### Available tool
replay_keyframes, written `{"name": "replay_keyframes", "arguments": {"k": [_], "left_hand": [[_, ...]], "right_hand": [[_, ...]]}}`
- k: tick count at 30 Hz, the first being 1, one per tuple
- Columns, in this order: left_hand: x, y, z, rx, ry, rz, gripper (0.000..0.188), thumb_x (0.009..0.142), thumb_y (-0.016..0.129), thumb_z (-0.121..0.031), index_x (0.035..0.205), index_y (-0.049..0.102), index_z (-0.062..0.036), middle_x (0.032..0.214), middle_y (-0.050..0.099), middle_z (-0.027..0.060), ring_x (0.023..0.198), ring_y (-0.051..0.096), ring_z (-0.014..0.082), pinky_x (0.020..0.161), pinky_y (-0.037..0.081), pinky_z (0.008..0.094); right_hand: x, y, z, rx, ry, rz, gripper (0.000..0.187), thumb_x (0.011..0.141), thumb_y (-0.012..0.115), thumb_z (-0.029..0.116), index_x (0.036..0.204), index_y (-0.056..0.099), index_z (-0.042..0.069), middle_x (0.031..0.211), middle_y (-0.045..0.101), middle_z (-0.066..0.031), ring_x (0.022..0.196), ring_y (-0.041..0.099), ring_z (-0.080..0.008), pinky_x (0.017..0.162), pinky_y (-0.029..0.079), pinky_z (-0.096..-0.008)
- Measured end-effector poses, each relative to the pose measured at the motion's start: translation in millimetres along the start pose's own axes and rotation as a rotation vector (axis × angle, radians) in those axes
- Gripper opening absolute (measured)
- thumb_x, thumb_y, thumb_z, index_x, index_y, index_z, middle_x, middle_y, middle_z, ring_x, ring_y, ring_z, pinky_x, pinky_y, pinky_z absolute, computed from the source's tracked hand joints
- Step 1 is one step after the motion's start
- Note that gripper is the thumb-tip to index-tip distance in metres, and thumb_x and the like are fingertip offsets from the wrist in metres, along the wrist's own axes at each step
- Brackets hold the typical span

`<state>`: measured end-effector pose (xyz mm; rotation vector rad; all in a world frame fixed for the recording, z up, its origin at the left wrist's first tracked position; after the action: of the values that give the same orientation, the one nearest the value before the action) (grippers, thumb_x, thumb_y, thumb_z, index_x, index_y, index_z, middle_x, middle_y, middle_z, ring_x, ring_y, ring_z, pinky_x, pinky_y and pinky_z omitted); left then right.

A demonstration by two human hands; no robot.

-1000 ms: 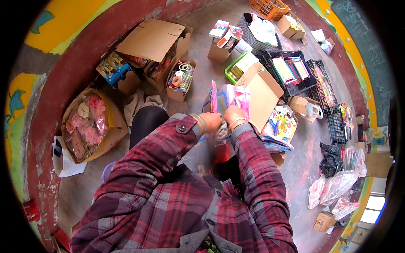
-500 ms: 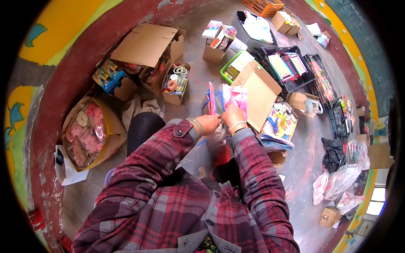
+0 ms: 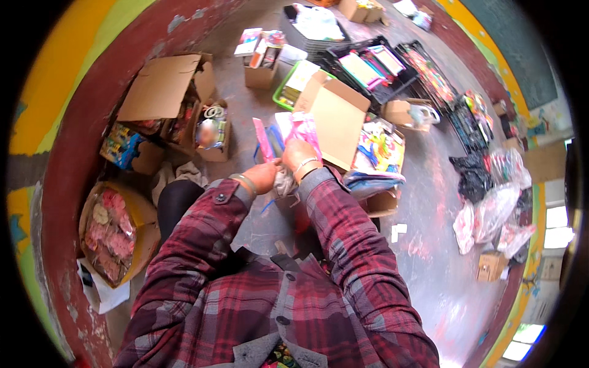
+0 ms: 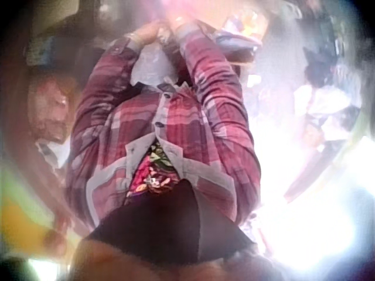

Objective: The person sits on the floor and repeatedly picks up small, colorful, insulated lunch boxes from a pile. They unfold each box, display the front and back designs to the camera, and place them into a cardboard box. The person handles the items one at a time, showing various patterns including flowers, hearts, and cartoon characters.

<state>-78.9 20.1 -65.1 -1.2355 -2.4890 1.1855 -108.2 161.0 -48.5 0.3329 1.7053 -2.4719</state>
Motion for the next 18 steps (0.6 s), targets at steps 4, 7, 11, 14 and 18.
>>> {"name": "replay_keyframes", "arguments": {"k": [4, 7, 11, 14, 18], "left_hand": [[1.7, -0.6, -0.2, 0.107, 0.044, -0.032, 0.047, 0.078, 0.059, -0.012, 0.124, 0.05, -0.0108, 0.139, 0.037, 0.02, 0.113, 0.051, 0.0371, 0.093, 0.044, 0.0405], [-4.6, -5.7, -15.8, 0.16, 0.015, -0.103, 0.053, 0.074, 0.062, -0.008, 0.125, 0.049, -0.01, 0.14, 0.034, 0.0208, 0.114, 0.05, 0.0376, 0.092, 0.045, 0.04], [-6.7, -14.0, -31.3, 0.175, 0.099, -0.448, 0.055, 0.072, 0.059, 0.0, 0.125, 0.048, -0.0082, 0.14, 0.033, 0.0222, 0.116, 0.048, 0.0369, 0.092, 0.045, 0.0396], [-11.0, -20.0, -45.5, 0.117, 0.189, -0.604, 0.047, 0.075, 0.053, 0.005, 0.12, 0.052, -0.0064, 0.134, 0.04, 0.0221, 0.112, 0.052, 0.0346, 0.091, 0.045, 0.0381], [-22.8, -15.4, -57.2, 0.081, 0.252, -0.646, 0.035, 0.08, 0.05, 0.005, 0.113, 0.057, -0.0034, 0.127, 0.047, 0.0224, 0.107, 0.054, 0.0353, 0.089, 0.046, 0.0358]], "right_hand": [[-31.5, -90.9, -29.4, 0.189, -0.131, -0.284, 0.026, 0.073, 0.06, 0.021, 0.089, 0.069, 0.002, 0.088, 0.066, -0.0209, 0.083, 0.064, -0.0351, 0.075, 0.051, -0.0384], [-83.0, -162.0, -89.4, 0.321, -0.176, -0.327, 0.028, 0.073, 0.058, 0.021, 0.092, 0.069, 0.004, 0.083, 0.066, -0.0178, 0.078, 0.064, -0.0325, 0.069, 0.05, -0.0345], [-136.0, -176.0, -201.3, -0.079, 0.032, -0.31, 0.024, 0.073, 0.054, 0.016, 0.089, 0.07, 0.007, 0.087, 0.065, -0.0195, 0.082, 0.063, -0.0345, 0.075, 0.05, -0.0419], [-167.7, -139.6, -264.8, -0.183, 0.172, -0.211, 0.02, 0.072, 0.057, 0.015, 0.086, 0.07, 0.008, 0.084, 0.064, -0.02, 0.083, 0.062, -0.036, 0.076, 0.049, -0.0437], [-180.1, -92.0, -289.1, -0.217, 0.236, -0.127, 0.043, 0.073, 0.06, 0.013, 0.115, 0.057, 0.013, 0.098, 0.062, -0.0203, 0.097, 0.058, -0.0366, 0.082, 0.047, -0.0438]]}}
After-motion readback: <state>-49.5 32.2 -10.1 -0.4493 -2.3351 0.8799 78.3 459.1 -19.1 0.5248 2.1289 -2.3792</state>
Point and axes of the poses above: each hand's wrist, its own x-axis towards the middle knuckle, its own y-axis out of the palm, z = x × y, the point moved 1 cm from there along x, towards the middle knuckle
